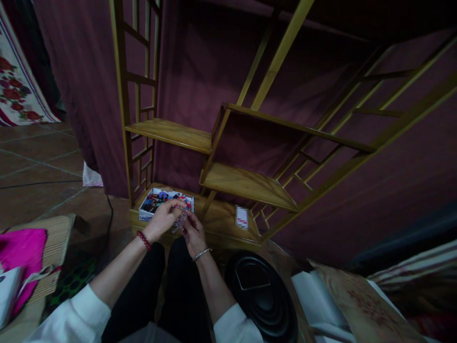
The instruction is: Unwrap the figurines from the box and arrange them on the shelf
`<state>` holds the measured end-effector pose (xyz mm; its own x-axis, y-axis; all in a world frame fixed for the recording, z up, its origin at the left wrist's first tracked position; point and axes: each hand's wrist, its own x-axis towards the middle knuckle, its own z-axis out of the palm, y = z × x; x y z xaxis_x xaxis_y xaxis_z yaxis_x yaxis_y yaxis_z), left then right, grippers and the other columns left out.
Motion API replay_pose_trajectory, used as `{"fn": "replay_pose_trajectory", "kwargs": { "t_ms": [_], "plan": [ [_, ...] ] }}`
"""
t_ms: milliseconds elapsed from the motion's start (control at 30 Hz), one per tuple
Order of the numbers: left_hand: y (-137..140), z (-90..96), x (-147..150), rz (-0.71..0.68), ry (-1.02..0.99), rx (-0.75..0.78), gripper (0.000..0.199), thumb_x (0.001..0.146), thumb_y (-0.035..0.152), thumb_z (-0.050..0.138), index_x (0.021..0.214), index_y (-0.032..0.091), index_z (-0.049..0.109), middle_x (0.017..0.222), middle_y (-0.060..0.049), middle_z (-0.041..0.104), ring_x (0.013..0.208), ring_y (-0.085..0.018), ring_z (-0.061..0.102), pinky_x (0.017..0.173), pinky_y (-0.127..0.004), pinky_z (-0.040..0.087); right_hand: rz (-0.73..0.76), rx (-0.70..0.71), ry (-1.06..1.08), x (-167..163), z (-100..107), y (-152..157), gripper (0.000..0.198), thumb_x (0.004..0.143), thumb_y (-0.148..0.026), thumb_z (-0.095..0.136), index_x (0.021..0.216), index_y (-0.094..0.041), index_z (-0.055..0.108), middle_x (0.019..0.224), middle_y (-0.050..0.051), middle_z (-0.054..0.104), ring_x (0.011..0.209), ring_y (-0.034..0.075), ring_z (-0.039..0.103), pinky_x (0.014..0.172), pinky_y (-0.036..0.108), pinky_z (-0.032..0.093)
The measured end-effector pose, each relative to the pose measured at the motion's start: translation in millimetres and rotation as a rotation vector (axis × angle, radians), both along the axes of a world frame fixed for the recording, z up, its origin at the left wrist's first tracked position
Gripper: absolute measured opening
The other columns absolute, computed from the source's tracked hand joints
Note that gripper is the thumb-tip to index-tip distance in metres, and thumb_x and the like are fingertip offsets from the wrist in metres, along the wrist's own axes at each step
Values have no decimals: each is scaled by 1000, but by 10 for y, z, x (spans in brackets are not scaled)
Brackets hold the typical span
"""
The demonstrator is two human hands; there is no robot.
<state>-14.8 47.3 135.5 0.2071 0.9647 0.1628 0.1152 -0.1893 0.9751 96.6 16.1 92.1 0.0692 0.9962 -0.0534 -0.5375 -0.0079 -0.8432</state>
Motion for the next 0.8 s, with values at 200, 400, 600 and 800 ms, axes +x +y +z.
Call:
{"fn": "replay_pose_trajectory", "kwargs": {
  "t_ms": [200, 400, 600, 800],
  "plan": [
    [-74, -10, 43, 4, -9, -14, 32, 72, 28, 50, 100, 14, 59, 69, 0, 58, 60, -12, 52, 60, -24, 43, -20, 40, -129, 41, 49, -71, 41, 62, -44, 71, 96, -22, 65, 78, 0, 63, 54, 7, 44, 44, 17, 31],
    [-123, 25, -1, 20, 36, 72, 29, 74, 25, 47, 97, 15, 62, 98, -6, 63, 85, -17, 58, 80, -30, 45, -28, 68, -179, 40, 83, -111, 37, 63, -41, 71, 94, -22, 66, 76, -1, 62, 53, 7, 41, 44, 18, 29],
    [-142, 13, -71, -17, 102, 155, 33, 72, 15, 43, 96, 18, 65, 109, -6, 62, 104, -19, 54, 95, -35, 38, -7, 100, -179, 13, 57, -142, 34, 63, -36, 72, 93, -23, 66, 74, -3, 59, 52, 6, 38, 45, 18, 30],
    [-152, -64, -76, -12, 134, 183, 34, 70, 11, 41, 90, 18, 67, 106, -5, 62, 107, -18, 52, 99, -36, 34, -35, 83, -227, -15, -29, -141, 35, 62, -37, 71, 92, -21, 67, 73, -1, 59, 52, 7, 40, 43, 18, 30]
  ]
}}
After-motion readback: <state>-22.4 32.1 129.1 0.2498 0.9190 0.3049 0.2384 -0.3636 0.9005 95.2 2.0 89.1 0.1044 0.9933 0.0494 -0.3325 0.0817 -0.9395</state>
